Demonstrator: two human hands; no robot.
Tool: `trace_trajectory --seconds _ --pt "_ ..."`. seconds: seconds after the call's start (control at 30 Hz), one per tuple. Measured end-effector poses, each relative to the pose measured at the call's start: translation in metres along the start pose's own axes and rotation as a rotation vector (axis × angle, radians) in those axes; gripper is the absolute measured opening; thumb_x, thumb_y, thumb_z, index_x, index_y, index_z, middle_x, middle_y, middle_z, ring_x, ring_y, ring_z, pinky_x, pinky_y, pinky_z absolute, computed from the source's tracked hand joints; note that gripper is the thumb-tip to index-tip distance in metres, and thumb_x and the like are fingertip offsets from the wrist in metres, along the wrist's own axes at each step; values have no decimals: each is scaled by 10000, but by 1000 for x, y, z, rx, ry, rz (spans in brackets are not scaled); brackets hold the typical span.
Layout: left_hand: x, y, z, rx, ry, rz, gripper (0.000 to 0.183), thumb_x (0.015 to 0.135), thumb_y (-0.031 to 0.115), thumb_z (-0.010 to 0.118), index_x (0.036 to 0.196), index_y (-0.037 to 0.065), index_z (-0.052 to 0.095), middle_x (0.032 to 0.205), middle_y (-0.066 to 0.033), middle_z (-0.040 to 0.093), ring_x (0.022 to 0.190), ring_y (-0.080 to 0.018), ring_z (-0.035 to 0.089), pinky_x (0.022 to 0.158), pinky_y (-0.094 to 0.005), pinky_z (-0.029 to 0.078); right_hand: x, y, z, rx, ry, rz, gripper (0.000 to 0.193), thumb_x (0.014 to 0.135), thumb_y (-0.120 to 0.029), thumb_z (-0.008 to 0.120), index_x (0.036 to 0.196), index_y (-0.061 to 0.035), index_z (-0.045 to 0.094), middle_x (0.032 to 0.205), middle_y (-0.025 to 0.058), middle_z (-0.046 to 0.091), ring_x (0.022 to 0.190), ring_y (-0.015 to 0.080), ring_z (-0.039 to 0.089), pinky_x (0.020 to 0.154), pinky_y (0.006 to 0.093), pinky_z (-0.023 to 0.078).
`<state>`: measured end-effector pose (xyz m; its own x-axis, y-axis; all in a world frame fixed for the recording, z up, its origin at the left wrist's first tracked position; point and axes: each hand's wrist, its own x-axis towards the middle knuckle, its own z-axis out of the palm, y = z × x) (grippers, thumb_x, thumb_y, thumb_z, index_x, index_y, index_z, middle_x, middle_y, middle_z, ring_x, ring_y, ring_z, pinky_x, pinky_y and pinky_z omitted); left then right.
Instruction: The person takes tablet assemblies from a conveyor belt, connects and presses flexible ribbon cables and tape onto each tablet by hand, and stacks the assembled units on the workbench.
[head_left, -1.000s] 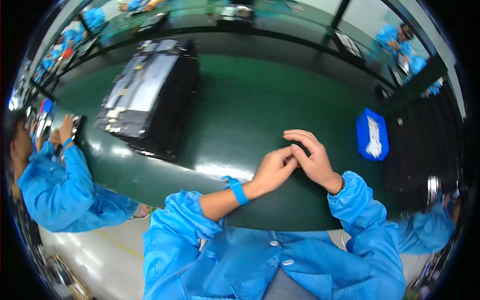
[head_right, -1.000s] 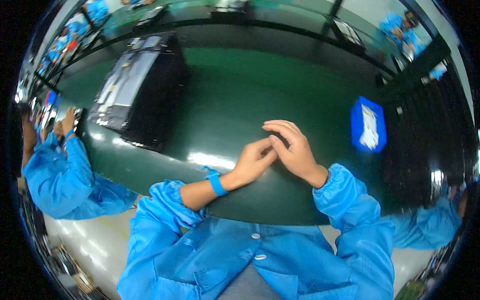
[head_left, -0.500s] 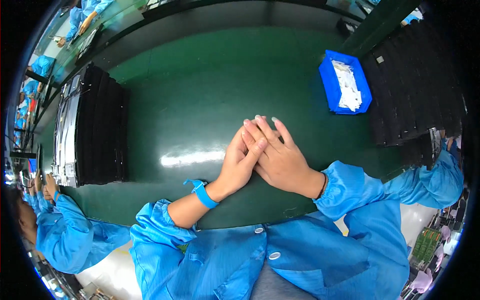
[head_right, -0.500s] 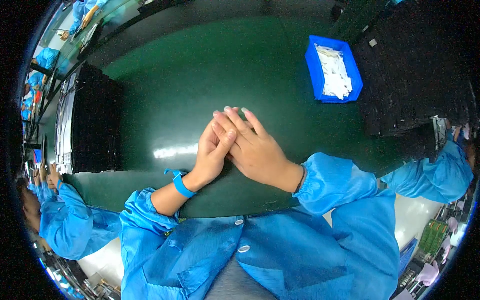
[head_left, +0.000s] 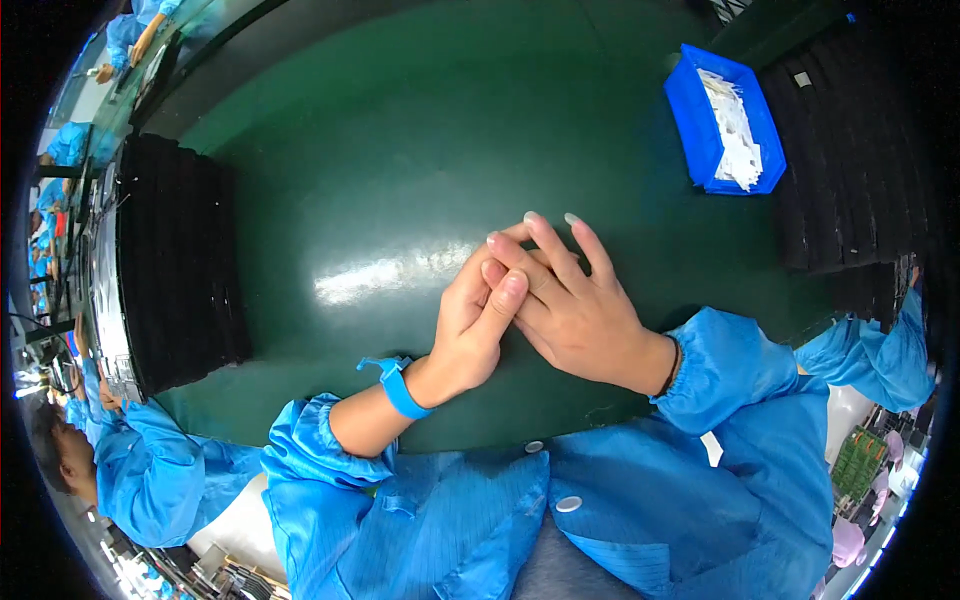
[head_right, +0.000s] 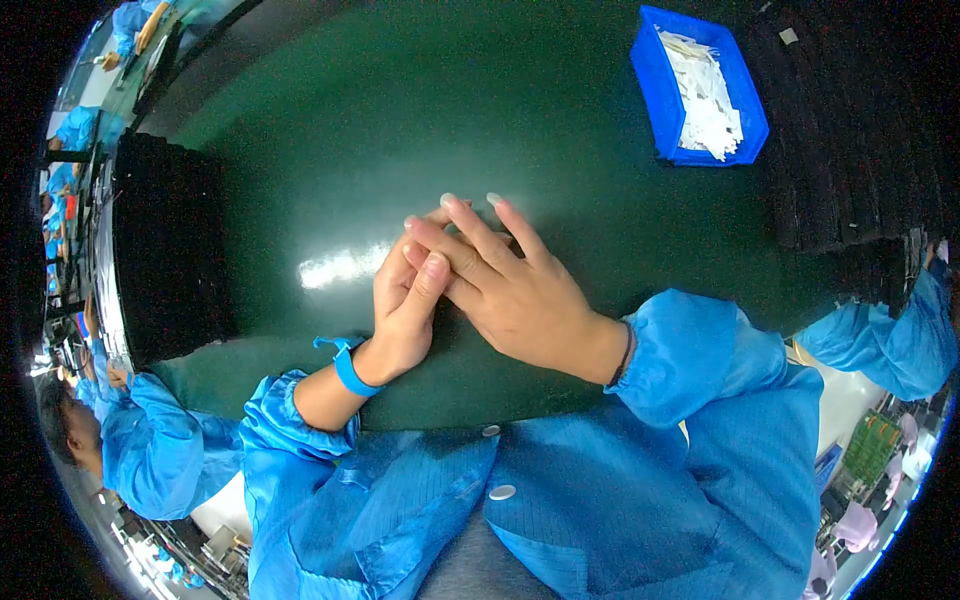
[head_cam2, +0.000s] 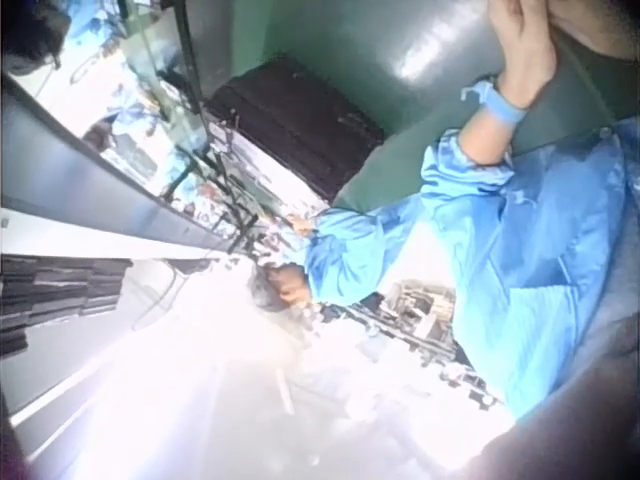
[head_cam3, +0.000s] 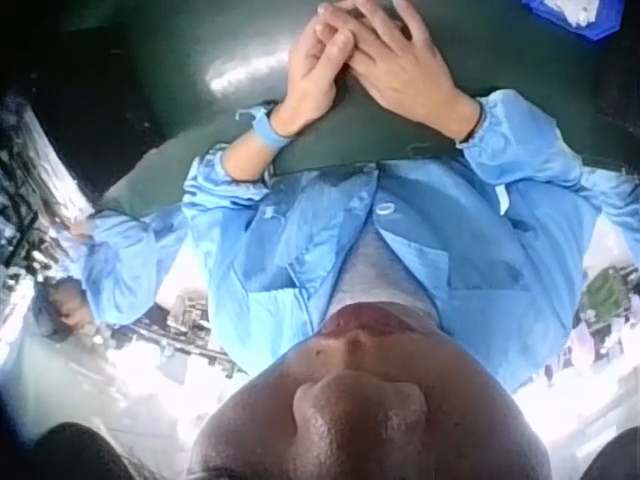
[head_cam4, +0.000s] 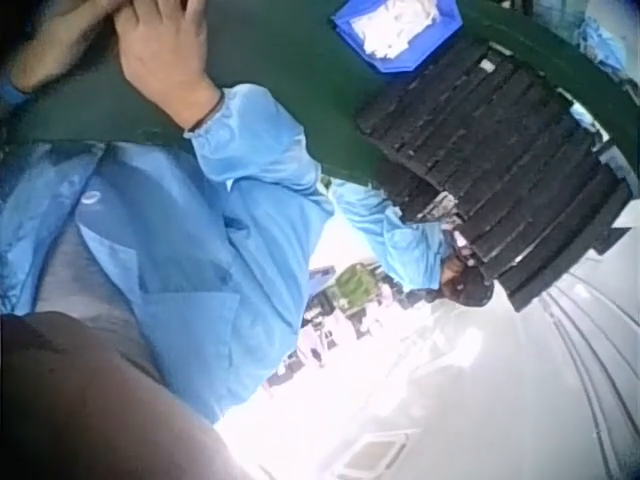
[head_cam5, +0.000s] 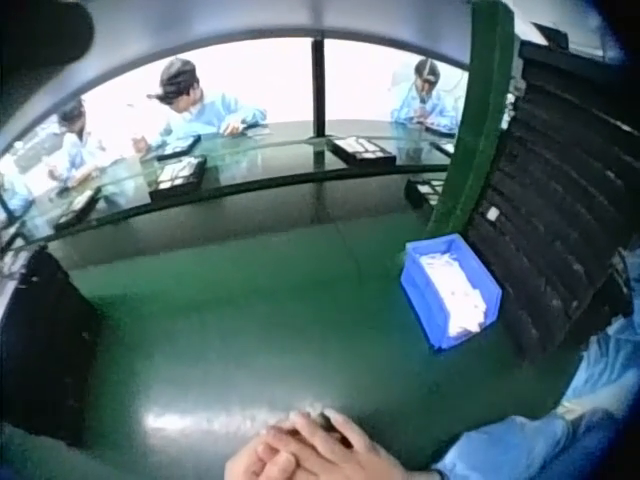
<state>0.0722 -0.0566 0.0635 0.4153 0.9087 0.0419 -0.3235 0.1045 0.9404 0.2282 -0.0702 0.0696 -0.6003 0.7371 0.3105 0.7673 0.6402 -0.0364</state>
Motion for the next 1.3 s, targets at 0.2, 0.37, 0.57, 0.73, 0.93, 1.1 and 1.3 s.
trace_trajectory --seconds 0.2,0.37,0.57,0.73,0.93,1.1,1.3 --pt "2 6 -1 11 -35 -1 464 1009 219 459 1380 -43 364 1228 -167 578 1160 -206 532 1006 -317 396 -1 -1 -2 1 -12 24 521 899 -266 448 1406 -146 452 1515 49 338 1401 285 294 1140 497 192" --pt "-1 6 -1 10 -33 4 479 1005 207 466 1397 -40 346 1241 -170 569 1174 -211 524 1020 -325 384 -1 -1 0 25 -2 24 534 890 -260 464 1412 -147 446 1515 61 335 1400 295 294 1136 496 201" --pt "-1 6 1 -75 -14 -47 565 1014 293 411 1444 -47 273 1291 -188 545 1195 -245 522 1045 -346 359 0 0 -2 125 16 62 579 846 -212 537 1415 -160 441 1515 115 320 1391 330 296 1120 504 219" --pt "0 2 -11 -28 -81 -103 701 973 428 373 1454 -60 226 1346 -250 483 1255 -310 482 1074 -398 331 2 1 -3 243 18 93 629 814 -183 576 1423 -158 425 1518 156 297 1375 359 299 1098 509 237" --pt "-1 2 -11 -22 -85 -88 689 972 407 351 1458 -62 216 1337 -259 495 1253 -314 486 1076 -396 328 3 0 -5 278 21 89 641 804 -167 580 1425 -152 421 1513 169 300 1365 365 305 1091 505 244" --pt "-1 0 -11 -5 -67 -80 672 981 395 338 1458 -63 217 1336 -258 497 1255 -312 484 1078 -395 325 2 1 -2 286 16 90 648 799 -165 587 1424 -147 418 1507 168 307 1360 365 312 1092 504 247" --pt "-1 0 -11 10 -69 -82 671 988 404 332 1451 -70 225 1325 -257 506 1242 -296 492 1073 -386 330 3 2 -4 290 6 88 630 798 -159 595 1408 -150 440 1504 168 310 1368 366 294 1085 511 256"
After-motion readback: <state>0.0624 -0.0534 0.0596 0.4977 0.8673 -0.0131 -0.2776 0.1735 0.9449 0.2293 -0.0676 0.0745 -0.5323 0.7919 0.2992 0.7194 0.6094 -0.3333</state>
